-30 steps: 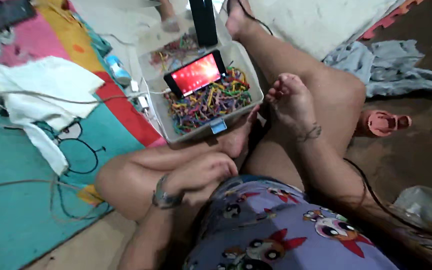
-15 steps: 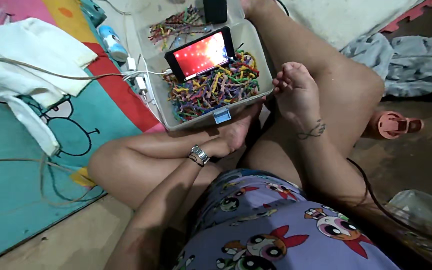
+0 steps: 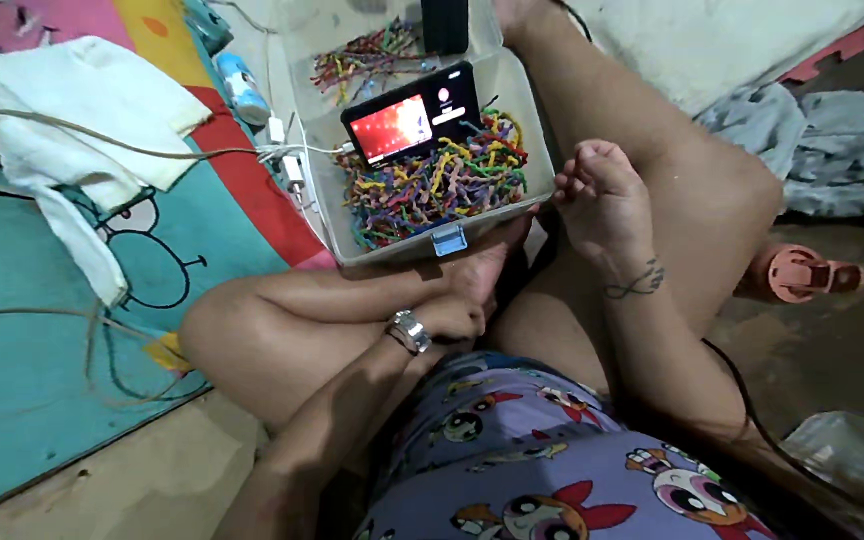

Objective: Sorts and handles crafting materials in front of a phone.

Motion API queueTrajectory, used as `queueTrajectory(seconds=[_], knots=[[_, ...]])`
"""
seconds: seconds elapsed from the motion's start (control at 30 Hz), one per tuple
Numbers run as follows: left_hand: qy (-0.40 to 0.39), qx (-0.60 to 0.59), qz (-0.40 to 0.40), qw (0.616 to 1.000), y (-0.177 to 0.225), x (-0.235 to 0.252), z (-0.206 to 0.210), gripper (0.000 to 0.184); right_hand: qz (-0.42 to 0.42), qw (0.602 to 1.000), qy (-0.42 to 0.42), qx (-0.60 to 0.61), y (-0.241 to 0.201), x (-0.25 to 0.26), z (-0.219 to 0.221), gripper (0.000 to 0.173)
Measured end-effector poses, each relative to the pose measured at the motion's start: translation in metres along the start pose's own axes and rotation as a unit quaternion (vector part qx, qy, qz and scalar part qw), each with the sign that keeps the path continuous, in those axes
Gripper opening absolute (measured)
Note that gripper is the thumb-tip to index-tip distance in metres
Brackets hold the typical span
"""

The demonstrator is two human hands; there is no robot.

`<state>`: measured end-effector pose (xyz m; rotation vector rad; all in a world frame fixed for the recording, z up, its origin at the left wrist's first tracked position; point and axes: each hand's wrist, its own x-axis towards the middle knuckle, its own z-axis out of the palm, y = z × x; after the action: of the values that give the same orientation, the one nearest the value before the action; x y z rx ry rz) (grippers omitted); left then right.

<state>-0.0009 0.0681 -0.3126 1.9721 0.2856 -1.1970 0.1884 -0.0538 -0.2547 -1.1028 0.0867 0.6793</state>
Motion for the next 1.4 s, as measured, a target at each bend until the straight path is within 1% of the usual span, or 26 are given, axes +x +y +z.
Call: queueTrajectory(seconds=[0.03,0.07,0.1,0.13,0.23,0.27,0.37,0.4,0.43,0.53,0.6,0.67,0.73,0.83,0.87,0.97,1.03,1.13,1.23,1.33,1.4], knots=[[0.006,0.058,-0.050,0.997,0.011,0.000,0.004,0.029,0.001,1.000,-0.002,-0.004,0.000,-0.001,0.000,0.012],[0.025,0.086,-0.097,0.991,0.025,-0.004,0.005,0.033,0.002,1.000,-0.007,-0.008,0.000,-0.002,-0.001,0.012],[0.063,0.093,-0.111,0.987,0.037,-0.008,0.003,0.037,0.006,1.000,-0.016,-0.014,-0.001,-0.003,-0.002,0.012],[0.078,0.107,-0.112,0.985,0.044,-0.012,0.003,0.038,0.011,0.999,-0.026,-0.021,-0.001,-0.004,-0.003,0.011],[0.044,0.152,-0.108,0.981,0.039,-0.013,0.020,0.031,0.009,1.000,-0.021,-0.018,0.000,-0.005,-0.003,0.012],[0.053,0.170,-0.089,0.980,0.040,-0.013,0.019,0.029,0.006,1.000,-0.020,-0.018,0.001,-0.005,-0.002,0.012],[0.030,0.244,-0.062,0.967,0.065,-0.021,-0.018,0.037,-0.003,1.000,-0.020,-0.012,0.003,-0.004,0.000,0.013],[0.042,0.245,-0.060,0.967,0.061,-0.019,-0.012,0.035,-0.002,1.000,-0.015,-0.008,0.003,-0.004,0.000,0.012],[0.050,0.231,-0.065,0.970,0.050,-0.014,0.003,0.031,-0.002,1.000,-0.011,-0.009,0.003,-0.004,0.000,0.012],[0.004,0.184,-0.078,0.980,0.036,-0.005,0.020,0.029,-0.004,1.000,-0.005,-0.012,0.002,-0.005,0.002,0.012],[-0.017,0.146,-0.058,0.987,0.021,0.007,0.028,0.027,-0.014,1.000,-0.009,-0.023,0.003,-0.005,0.001,0.013],[-0.025,0.114,-0.020,0.993,0.012,0.011,0.026,0.026,-0.031,0.998,-0.016,-0.044,0.005,-0.005,0.000,0.013],[-0.003,0.078,0.015,0.997,0.011,0.007,0.019,0.024,-0.041,0.997,-0.015,-0.069,0.005,-0.005,0.001,0.013],[0.066,0.040,0.038,0.996,0.015,-0.004,0.008,0.023,-0.069,0.992,-0.013,-0.106,0.008,-0.006,0.005,0.013],[0.086,0.033,0.043,0.995,0.015,-0.007,0.005,0.024,-0.081,0.990,-0.013,-0.114,0.009,-0.005,0.006,0.012],[0.110,0.020,0.042,0.993,0.015,-0.014,-0.008,0.024,-0.114,0.985,-0.015,-0.127,0.012,-0.001,0.009,0.012],[0.127,0.010,0.031,0.991,0.012,-0.016,-0.011,0.025,-0.113,0.984,-0.010,-0.136,0.011,0.000,0.010,0.012],[0.128,0.003,0.000,0.992,0.009,-0.014,-0.011,0.037,-0.099,0.985,-0.013,-0.139,0.010,0.001,0.007,0.012],[0.134,-0.023,0.017,0.991,0.005,-0.002,0.000,0.045,-0.099,0.987,-0.018,-0.127,0.009,0.004,0.005,0.012],[0.112,-0.040,0.000,0.993,0.014,0.009,0.006,0.041,-0.119,0.983,-0.025,-0.140,0.009,0.007,0.002,0.009],[0.086,-0.073,-0.007,0.994,0.018,0.013,-0.001,0.038,-0.158,0.967,-0.039,-0.197,0.009,0.008,0.001,0.008]])
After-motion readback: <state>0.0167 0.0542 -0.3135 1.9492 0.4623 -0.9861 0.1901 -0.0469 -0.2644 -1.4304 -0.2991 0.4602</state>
